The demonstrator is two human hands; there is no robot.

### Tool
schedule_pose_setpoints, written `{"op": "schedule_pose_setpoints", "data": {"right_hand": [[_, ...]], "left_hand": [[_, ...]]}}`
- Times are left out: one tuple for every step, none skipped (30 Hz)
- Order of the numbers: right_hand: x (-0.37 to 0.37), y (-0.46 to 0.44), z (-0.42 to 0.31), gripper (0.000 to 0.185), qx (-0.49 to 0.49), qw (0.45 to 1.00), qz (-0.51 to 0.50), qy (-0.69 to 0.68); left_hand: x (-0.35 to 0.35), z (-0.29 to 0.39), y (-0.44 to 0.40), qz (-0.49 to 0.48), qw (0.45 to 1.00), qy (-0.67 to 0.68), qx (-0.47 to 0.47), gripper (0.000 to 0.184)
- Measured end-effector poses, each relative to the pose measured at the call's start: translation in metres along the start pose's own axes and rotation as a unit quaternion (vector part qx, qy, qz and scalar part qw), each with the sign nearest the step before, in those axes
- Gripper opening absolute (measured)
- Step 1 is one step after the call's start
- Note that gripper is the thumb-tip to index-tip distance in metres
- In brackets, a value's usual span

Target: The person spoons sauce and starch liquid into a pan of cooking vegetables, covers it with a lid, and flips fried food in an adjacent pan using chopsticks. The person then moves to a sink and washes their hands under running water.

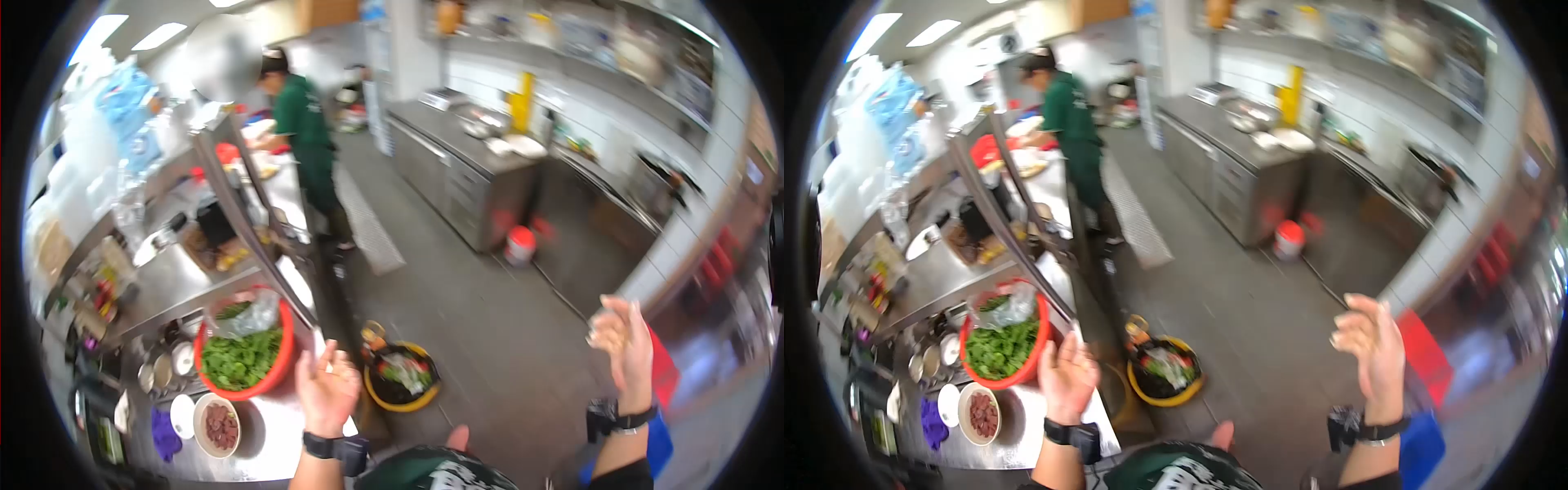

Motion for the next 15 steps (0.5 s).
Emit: {"op": "schedule_pose_setpoints", "data": {"right_hand": [[-0.007, -0.032, 0.009, 0.051, -0.011, 1.0, -0.011, -0.002], [-0.018, -0.064, 0.013, 0.051, -0.019, 0.999, -0.029, -0.006], [-0.023, -0.093, 0.014, 0.051, -0.027, 0.999, -0.038, -0.007], [-0.025, -0.121, 0.012, 0.049, -0.032, 0.999, -0.036, -0.012], [-0.024, -0.15, 0.009, 0.049, -0.033, 0.999, -0.035, -0.016], [-0.021, -0.179, 0.006, 0.049, -0.035, 0.999, -0.031, -0.022], [-0.017, -0.209, 0.004, 0.048, -0.037, 0.999, -0.025, -0.032], [-0.012, -0.242, 0.004, 0.048, -0.037, 0.998, -0.019, -0.037], [-0.012, -0.274, 0.005, 0.048, -0.04, 0.998, -0.029, -0.04], [-0.02, -0.304, 0.006, 0.048, -0.043, 0.996, -0.044, -0.061], [-0.027, -0.332, 0.007, 0.047, -0.05, 0.994, -0.059, -0.077], [-0.037, -0.36, 0.012, 0.047, -0.064, 0.992, -0.074, -0.079], [-0.053, -0.387, 0.019, 0.047, -0.075, 0.99, -0.088, -0.083], [-0.07, -0.412, 0.028, 0.047, -0.091, 0.987, -0.101, -0.086], [-0.092, -0.434, 0.038, 0.047, -0.112, 0.982, -0.123, -0.094]], "left_hand": [[-0.01, -0.006, -0.023, 0.003, 1.0, 0.014, -0.013, 0.039], [-0.027, -0.016, -0.038, 0.008, 1.0, 0.021, -0.019, 0.039], [-0.047, -0.029, -0.052, 0.014, 0.999, 0.025, -0.017, 0.04], [-0.068, -0.042, -0.066, 0.001, 0.999, 0.027, -0.028, 0.04], [-0.092, -0.055, -0.081, -0.015, 0.999, 0.023, -0.037, 0.04], [-0.109, -0.065, -0.097, -0.003, 0.998, 0.004, -0.062, 0.042], [-0.127, -0.076, -0.111, -0.005, 0.997, -0.017, -0.075, 0.042], [-0.143, -0.085, -0.124, 0.004, 0.997, -0.016, -0.079, 0.042], [-0.157, -0.094, -0.138, 0.014, 0.996, -0.014, -0.083, 0.041], [-0.172, -0.099, -0.151, 0.012, 0.995, -0.016, -0.101, 0.041], [-0.182, -0.104, -0.161, 0.015, 0.993, -0.016, -0.116, 0.041], [-0.187, -0.105, -0.17, 0.015, 0.988, -0.014, -0.151, 0.042], [-0.192, -0.106, -0.175, 0.028, 0.983, -0.006, -0.179, 0.042], [-0.196, -0.108, -0.18, 0.048, 0.98, -0.002, -0.195, 0.042], [-0.199, -0.11, -0.185, 0.066, 0.976, -0.002, -0.209, 0.042]]}}
Point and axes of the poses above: each hand's wrist, its own y-axis away from the middle knuckle, its own x-axis out of the back of the hand, z = x × y, the point moved 9 cm from there along -y, towards the middle knuckle, and after that the axes turned 13 degrees about z, right-handed, at the moved point
